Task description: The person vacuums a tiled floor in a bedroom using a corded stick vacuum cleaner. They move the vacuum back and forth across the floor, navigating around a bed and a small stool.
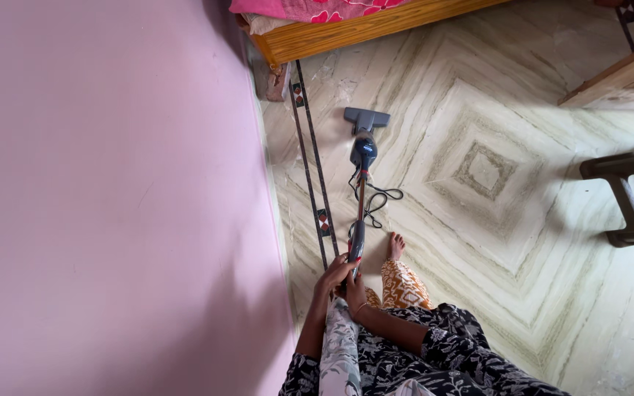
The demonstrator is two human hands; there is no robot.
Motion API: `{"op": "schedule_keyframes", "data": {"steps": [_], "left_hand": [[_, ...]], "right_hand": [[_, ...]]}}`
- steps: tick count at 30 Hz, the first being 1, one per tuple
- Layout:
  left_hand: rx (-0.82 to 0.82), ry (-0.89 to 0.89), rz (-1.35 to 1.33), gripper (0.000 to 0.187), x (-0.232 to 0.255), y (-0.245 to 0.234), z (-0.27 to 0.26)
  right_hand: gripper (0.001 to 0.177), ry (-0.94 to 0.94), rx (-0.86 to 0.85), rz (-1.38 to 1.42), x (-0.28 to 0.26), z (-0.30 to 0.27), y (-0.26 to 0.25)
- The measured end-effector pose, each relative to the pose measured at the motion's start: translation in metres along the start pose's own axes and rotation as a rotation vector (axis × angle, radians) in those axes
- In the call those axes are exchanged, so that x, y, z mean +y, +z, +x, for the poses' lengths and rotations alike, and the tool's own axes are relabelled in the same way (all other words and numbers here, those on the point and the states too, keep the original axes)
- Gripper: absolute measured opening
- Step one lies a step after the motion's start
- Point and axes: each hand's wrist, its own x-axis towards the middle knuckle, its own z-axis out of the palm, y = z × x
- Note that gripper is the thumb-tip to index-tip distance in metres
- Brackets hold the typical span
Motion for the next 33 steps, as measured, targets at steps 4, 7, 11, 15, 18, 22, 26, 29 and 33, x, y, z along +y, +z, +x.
{"op": "schedule_keyframes", "data": {"steps": [4, 7, 11, 15, 18, 22, 26, 29, 33], "left_hand": [[-0.076, -0.122, 0.162, 0.053, -0.028, -0.019, -0.043], [-0.042, -0.091, 0.251, 0.057, -0.037, -0.025, -0.055], [-0.006, -0.043, 0.445, 0.064, -0.031, -0.024, -0.049], [-0.046, -0.095, 0.505, 0.070, -0.013, -0.035, -0.022], [-0.071, -0.010, 0.591, 0.063, 0.014, -0.048, 0.013], [-0.054, -0.013, 0.864, 0.085, 0.064, -0.056, 0.073], [-0.093, -0.096, 0.911, 0.091, 0.118, -0.047, 0.136], [-0.070, -0.090, 1.008, 0.092, 0.153, -0.030, 0.186], [-0.020, -0.036, 1.097, 0.087, 0.188, -0.005, 0.237]], "right_hand": [[0.027, 0.086, -0.004, -0.044, 0.031, -0.055, 0.006], [0.028, 0.144, -0.045, -0.010, 0.045, -0.069, 0.014], [0.029, 0.149, -0.050, 0.074, 0.050, -0.067, 0.028], [0.031, 0.094, -0.021, 0.183, 0.039, -0.039, 0.044], [0.033, 0.024, 0.012, 0.279, 0.025, -0.010, 0.061], [0.036, -0.117, 0.032, 0.389, -0.016, 0.036, 0.085], [0.031, -0.170, 0.053, 0.520, -0.071, 0.088, 0.100], [0.031, -0.242, 0.016, 0.578, -0.115, 0.121, 0.099], [0.034, -0.284, -0.034, 0.625, -0.172, 0.159, 0.095]]}}
